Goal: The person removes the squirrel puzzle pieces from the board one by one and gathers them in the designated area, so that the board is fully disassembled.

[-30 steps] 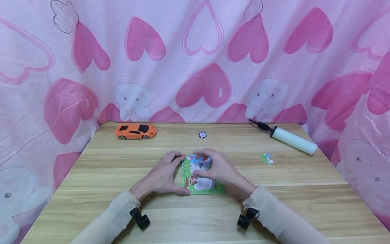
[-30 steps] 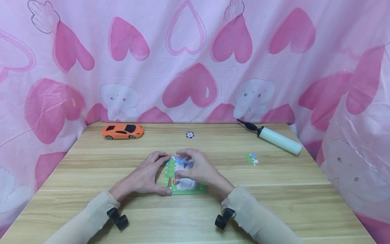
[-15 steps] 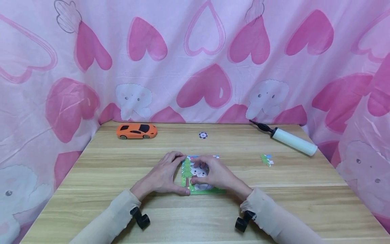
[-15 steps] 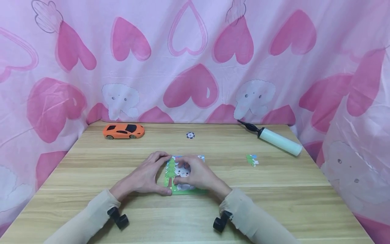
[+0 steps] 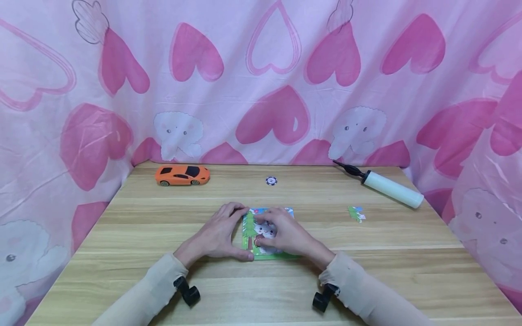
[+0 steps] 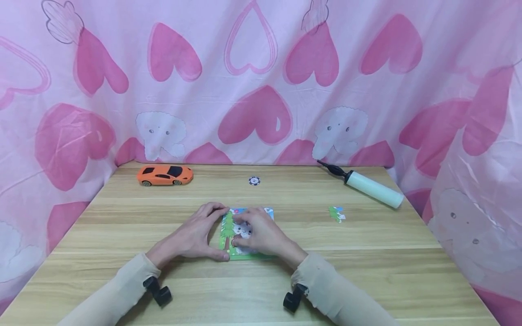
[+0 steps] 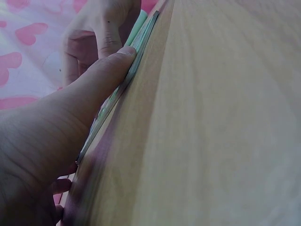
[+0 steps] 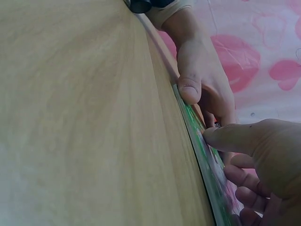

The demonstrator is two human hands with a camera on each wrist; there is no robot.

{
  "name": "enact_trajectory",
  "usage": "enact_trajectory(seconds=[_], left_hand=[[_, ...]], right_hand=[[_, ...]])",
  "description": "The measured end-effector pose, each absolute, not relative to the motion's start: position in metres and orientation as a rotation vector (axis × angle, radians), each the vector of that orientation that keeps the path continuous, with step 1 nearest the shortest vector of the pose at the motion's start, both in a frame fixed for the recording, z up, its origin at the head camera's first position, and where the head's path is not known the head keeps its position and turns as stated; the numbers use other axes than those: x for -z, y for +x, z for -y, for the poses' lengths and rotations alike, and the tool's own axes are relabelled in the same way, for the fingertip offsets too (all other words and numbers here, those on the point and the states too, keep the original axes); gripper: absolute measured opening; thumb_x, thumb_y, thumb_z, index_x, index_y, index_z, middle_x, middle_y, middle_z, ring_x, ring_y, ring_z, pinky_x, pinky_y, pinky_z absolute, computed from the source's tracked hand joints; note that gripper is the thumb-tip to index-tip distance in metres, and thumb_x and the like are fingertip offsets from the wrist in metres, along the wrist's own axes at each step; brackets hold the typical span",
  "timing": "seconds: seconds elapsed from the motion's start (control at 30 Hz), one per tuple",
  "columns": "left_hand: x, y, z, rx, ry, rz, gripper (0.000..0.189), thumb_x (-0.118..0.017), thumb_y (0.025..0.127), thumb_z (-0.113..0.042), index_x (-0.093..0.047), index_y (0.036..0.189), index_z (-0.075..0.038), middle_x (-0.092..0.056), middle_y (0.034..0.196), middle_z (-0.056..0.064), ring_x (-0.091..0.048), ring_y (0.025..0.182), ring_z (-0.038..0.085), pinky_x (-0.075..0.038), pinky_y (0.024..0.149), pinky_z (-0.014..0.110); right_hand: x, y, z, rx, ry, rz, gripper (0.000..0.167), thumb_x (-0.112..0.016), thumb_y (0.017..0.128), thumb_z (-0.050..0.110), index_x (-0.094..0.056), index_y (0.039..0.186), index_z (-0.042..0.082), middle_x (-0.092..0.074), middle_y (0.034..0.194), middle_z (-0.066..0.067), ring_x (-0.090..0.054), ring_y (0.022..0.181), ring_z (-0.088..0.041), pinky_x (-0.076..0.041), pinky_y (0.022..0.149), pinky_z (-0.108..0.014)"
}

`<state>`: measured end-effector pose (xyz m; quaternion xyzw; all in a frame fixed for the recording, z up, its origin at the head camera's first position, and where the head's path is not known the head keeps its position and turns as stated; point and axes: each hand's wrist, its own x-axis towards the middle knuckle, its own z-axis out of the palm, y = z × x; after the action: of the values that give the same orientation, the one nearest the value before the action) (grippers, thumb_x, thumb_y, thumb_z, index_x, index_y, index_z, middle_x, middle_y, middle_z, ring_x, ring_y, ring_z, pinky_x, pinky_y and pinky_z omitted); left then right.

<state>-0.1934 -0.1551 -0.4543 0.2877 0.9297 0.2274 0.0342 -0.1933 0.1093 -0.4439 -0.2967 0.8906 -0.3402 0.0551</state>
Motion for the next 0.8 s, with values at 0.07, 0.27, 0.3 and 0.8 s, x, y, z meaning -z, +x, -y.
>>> enact_trajectory(seconds=[0.07, 0.27, 0.3, 0.8], left_hand=[[0.4537, -0.1933, 0.1551, -0.695, 0.882, -2.860, 0.137, -0.083, 0.070, -0.093, -0.040, 0.173, -0.012, -0.038, 0.170, 0.006, -0.036, 0.158, 0.027, -0.037, 0.132, 0.056], [0.4529, -0.1926, 0.1555, -0.703, 0.884, -2.853, 0.137, -0.082, 0.070, -0.093, -0.041, 0.173, -0.013, -0.038, 0.171, 0.006, -0.035, 0.159, 0.028, -0.036, 0.132, 0.057], [0.4529, -0.1926, 0.1555, -0.707, 0.886, -2.852, 0.136, -0.083, 0.070, -0.092, -0.041, 0.172, -0.013, -0.038, 0.171, 0.006, -0.035, 0.159, 0.028, -0.036, 0.132, 0.057], [0.4540, -0.1929, 0.1549, -0.706, 0.895, -2.855, 0.136, -0.084, 0.070, -0.091, -0.041, 0.172, -0.012, -0.038, 0.171, 0.006, -0.036, 0.158, 0.028, -0.035, 0.132, 0.057]], right_hand=[[0.4435, -0.1935, -0.1090, 1.032, -0.903, -2.695, 0.061, -0.092, 0.095, 0.035, -0.072, 0.149, 0.014, -0.070, 0.140, -0.002, -0.054, 0.131, -0.022, -0.053, 0.108, -0.049], [0.4438, -0.1938, -0.1091, 1.042, -0.904, -2.646, 0.058, -0.089, 0.097, 0.030, -0.071, 0.151, 0.018, -0.067, 0.144, -0.003, -0.052, 0.132, -0.021, -0.050, 0.110, -0.048], [0.4439, -0.1937, -0.1090, 1.038, -0.911, -2.639, 0.058, -0.089, 0.098, 0.028, -0.071, 0.151, 0.018, -0.066, 0.143, -0.002, -0.051, 0.132, -0.021, -0.049, 0.112, -0.048], [0.4450, -0.1944, -0.1091, 0.985, -0.962, -2.630, 0.054, -0.085, 0.101, 0.027, -0.070, 0.152, 0.023, -0.058, 0.133, 0.000, -0.047, 0.125, -0.022, -0.046, 0.106, -0.047]])
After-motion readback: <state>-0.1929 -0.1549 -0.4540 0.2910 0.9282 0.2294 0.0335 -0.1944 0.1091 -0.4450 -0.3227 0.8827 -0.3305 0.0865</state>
